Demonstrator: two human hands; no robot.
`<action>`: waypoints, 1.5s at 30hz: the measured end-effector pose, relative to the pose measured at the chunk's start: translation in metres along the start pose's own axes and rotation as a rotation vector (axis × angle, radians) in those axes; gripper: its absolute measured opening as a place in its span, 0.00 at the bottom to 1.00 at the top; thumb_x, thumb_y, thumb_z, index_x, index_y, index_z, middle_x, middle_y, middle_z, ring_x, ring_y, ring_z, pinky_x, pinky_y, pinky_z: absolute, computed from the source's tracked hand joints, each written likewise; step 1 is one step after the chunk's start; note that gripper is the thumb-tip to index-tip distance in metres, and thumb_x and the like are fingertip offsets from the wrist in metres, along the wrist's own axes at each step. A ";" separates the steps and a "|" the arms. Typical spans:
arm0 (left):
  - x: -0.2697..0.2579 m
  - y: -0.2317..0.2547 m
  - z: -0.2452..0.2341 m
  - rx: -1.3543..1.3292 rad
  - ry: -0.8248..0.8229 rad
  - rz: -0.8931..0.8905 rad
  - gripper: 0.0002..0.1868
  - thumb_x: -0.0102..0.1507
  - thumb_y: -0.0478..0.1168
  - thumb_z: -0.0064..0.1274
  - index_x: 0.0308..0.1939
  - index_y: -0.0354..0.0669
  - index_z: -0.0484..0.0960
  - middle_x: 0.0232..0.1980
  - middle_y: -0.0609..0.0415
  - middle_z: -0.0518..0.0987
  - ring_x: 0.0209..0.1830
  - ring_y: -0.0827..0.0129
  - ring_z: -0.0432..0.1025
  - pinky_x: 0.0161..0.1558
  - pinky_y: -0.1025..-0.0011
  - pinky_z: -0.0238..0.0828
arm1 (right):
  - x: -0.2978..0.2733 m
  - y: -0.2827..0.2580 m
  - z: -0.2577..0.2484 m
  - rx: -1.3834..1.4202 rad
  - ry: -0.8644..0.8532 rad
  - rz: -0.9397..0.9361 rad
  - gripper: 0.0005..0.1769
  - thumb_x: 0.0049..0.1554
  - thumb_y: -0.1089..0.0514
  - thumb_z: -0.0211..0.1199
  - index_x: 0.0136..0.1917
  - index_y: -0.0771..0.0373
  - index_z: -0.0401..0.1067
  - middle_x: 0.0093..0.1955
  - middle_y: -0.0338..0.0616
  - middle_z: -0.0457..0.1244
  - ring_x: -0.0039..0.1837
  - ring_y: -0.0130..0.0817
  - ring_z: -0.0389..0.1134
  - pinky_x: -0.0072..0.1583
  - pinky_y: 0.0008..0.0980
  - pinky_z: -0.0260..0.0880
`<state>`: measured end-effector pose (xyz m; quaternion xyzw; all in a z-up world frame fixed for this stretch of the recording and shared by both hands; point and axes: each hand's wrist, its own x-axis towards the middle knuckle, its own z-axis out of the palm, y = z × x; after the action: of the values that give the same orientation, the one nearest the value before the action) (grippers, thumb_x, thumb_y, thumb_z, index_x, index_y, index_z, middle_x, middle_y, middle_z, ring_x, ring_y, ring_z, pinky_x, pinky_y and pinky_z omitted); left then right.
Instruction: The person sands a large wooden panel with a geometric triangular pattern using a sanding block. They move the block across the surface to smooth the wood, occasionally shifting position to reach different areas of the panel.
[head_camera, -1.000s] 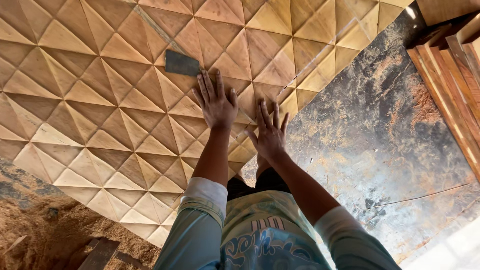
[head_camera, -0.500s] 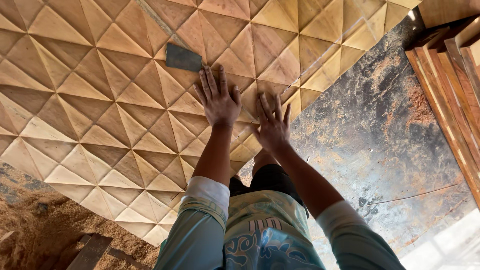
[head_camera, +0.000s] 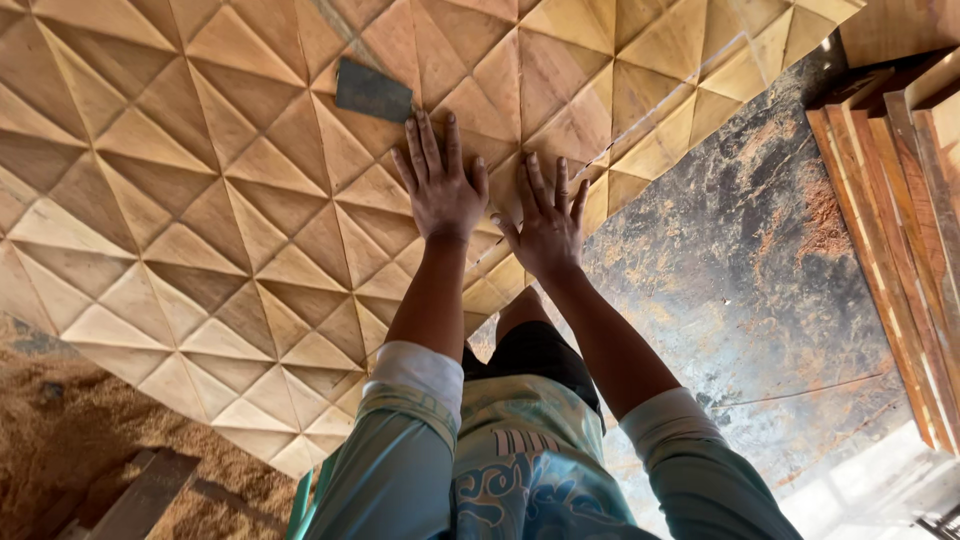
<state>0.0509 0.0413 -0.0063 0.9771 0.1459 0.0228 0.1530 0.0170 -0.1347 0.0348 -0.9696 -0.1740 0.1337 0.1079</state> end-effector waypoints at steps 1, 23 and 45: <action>-0.003 -0.001 -0.001 -0.003 -0.008 -0.001 0.37 0.71 0.57 0.43 0.82 0.51 0.55 0.85 0.41 0.45 0.86 0.49 0.41 0.81 0.40 0.35 | -0.003 -0.001 0.000 0.015 -0.003 0.014 0.47 0.63 0.30 0.54 0.84 0.57 0.49 0.88 0.43 0.41 0.86 0.60 0.34 0.78 0.73 0.31; -0.002 -0.002 -0.001 -0.013 -0.030 -0.018 0.37 0.71 0.57 0.42 0.82 0.51 0.55 0.85 0.42 0.45 0.86 0.49 0.41 0.81 0.41 0.33 | -0.005 -0.004 -0.001 -0.027 0.001 -0.016 0.50 0.62 0.31 0.57 0.85 0.58 0.47 0.88 0.43 0.40 0.87 0.61 0.34 0.78 0.73 0.31; 0.000 -0.001 0.002 -0.046 0.004 -0.008 0.37 0.72 0.57 0.43 0.82 0.52 0.54 0.85 0.42 0.45 0.86 0.50 0.41 0.82 0.41 0.34 | -0.006 -0.010 0.000 0.039 0.003 0.024 0.49 0.64 0.29 0.55 0.86 0.56 0.47 0.89 0.39 0.39 0.88 0.61 0.33 0.78 0.74 0.30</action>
<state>0.0511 0.0414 -0.0080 0.9727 0.1496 0.0275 0.1750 0.0090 -0.1278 0.0390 -0.9695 -0.1598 0.1369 0.1255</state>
